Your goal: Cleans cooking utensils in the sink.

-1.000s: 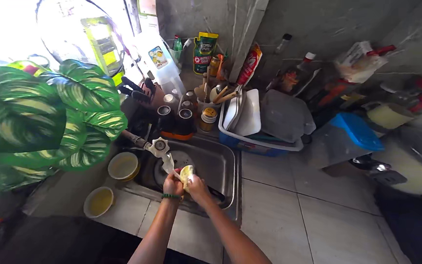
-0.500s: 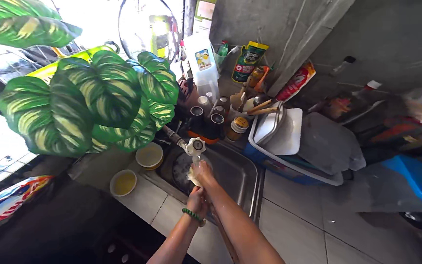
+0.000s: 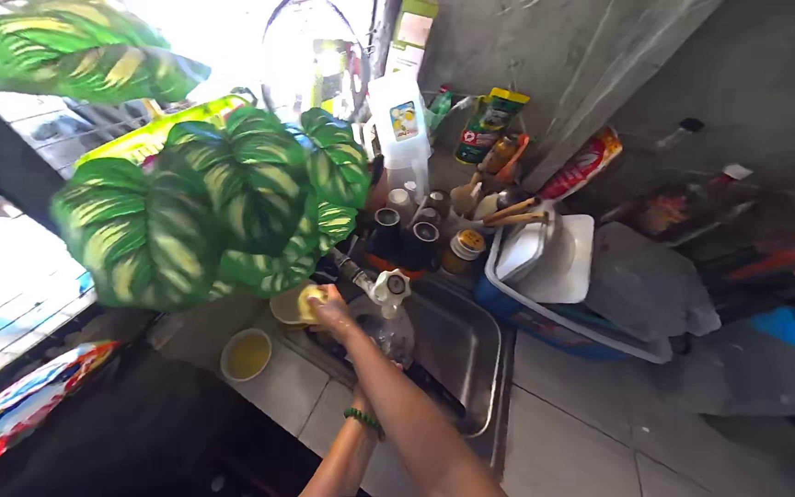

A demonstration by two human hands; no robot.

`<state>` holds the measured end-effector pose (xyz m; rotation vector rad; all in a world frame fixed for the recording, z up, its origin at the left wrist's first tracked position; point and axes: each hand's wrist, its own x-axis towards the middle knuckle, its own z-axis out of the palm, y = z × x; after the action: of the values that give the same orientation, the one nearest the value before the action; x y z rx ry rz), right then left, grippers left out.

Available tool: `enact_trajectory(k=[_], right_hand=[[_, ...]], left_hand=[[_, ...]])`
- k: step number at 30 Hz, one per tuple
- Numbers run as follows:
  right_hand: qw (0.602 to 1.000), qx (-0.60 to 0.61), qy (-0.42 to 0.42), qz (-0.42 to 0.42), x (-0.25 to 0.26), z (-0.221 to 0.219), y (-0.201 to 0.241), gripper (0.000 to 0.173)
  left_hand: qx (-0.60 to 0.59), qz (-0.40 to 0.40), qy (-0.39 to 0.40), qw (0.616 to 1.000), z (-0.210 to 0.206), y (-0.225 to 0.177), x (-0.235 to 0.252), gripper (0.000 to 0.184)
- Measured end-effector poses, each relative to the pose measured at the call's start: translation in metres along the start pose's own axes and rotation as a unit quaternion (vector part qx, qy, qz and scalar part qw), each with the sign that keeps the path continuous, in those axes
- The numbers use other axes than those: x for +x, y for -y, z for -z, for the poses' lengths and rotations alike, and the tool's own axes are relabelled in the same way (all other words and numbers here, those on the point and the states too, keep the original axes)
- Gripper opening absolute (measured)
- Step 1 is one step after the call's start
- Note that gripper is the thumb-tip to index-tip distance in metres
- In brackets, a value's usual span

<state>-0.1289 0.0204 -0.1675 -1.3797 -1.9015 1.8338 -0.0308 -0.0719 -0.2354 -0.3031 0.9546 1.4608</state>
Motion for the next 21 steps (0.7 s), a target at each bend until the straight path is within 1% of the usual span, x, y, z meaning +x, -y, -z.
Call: enact_trajectory(k=[1, 2, 3, 4, 5, 6, 8, 9, 10, 11, 13, 14, 15, 16, 17, 18, 19, 20, 21], right_hand=[[1.0, -0.005, 0.001, 0.012, 0.005, -0.004, 0.0, 0.059], [0.999, -0.028, -0.01, 0.03, 0.005, -0.003, -0.002, 0.063], [0.998, -0.041, -0.032, 0.047, 0.0, 0.003, -0.007, 0.06], [0.996, -0.038, -0.058, 0.053, -0.008, 0.011, -0.013, 0.049], [0.996, -0.009, -0.079, 0.037, -0.021, 0.022, -0.018, 0.037], [0.995, 0.043, -0.095, -0.005, -0.032, 0.036, -0.027, 0.032], [0.969, 0.181, -0.137, -0.096, -0.05, 0.057, -0.05, 0.034], [0.959, 0.211, -0.144, -0.123, -0.06, 0.068, -0.059, 0.035], [0.957, 0.212, -0.145, -0.137, -0.07, 0.077, -0.065, 0.036], [0.96, 0.194, -0.143, -0.14, -0.076, 0.081, -0.07, 0.038], [0.975, 0.116, -0.148, -0.115, -0.089, 0.088, -0.064, 0.036], [0.983, 0.058, -0.15, -0.092, -0.097, 0.092, -0.057, 0.034], [0.987, -0.003, -0.149, -0.063, -0.105, 0.095, -0.052, 0.03], [0.986, -0.064, -0.152, -0.034, -0.111, 0.096, -0.053, 0.026], [0.981, -0.122, -0.152, -0.02, -0.119, 0.097, -0.057, 0.027], [0.975, -0.162, -0.154, -0.012, -0.124, 0.098, -0.065, 0.031], [0.972, -0.176, -0.158, -0.01, -0.127, 0.099, -0.075, 0.036], [0.971, -0.178, -0.159, -0.012, -0.127, 0.101, -0.085, 0.036], [0.974, -0.17, -0.15, -0.016, -0.126, 0.104, -0.092, 0.036]], left_hand=[[0.008, 0.005, -0.021, 1.0, -0.008, -0.004, -0.006, 0.047], [0.03, -0.002, -0.021, 0.999, -0.009, -0.007, -0.013, 0.044], [0.056, -0.016, 0.005, 0.998, 0.001, -0.008, -0.014, 0.042], [0.074, -0.027, 0.038, 0.996, 0.009, -0.011, -0.016, 0.041], [0.075, -0.033, 0.054, 0.995, 0.01, -0.014, -0.018, 0.04], [0.073, -0.032, 0.051, 0.995, 0.009, -0.016, -0.017, 0.04], [0.079, -0.014, 0.016, 0.997, -0.002, -0.016, -0.01, 0.036], [0.076, -0.006, 0.015, 0.997, -0.009, -0.016, -0.008, 0.033], [0.074, -0.006, 0.021, 0.997, -0.015, -0.016, -0.006, 0.03], [0.08, -0.018, 0.021, 0.996, -0.021, -0.013, -0.003, 0.027], [0.08, -0.055, 0.039, 0.994, -0.025, -0.007, 0.002, 0.03], [0.083, -0.06, 0.064, 0.993, -0.03, -0.01, -0.005, 0.033], [0.085, -0.034, 0.07, 0.993, -0.044, -0.021, -0.022, 0.036], [0.11, 0.042, -0.02, 0.993, -0.078, -0.041, -0.045, 0.038], [0.14, 0.065, -0.067, 0.986, -0.094, -0.049, -0.05, 0.036], [0.135, 0.015, -0.036, 0.99, -0.083, -0.043, -0.04, 0.031], [0.066, -0.127, 0.155, 0.977, -0.04, -0.017, -0.004, 0.026], [0.094, -0.133, 0.128, 0.978, -0.035, -0.013, 0.014, 0.027], [0.123, -0.097, 0.085, 0.984, -0.036, -0.018, 0.023, 0.031]])
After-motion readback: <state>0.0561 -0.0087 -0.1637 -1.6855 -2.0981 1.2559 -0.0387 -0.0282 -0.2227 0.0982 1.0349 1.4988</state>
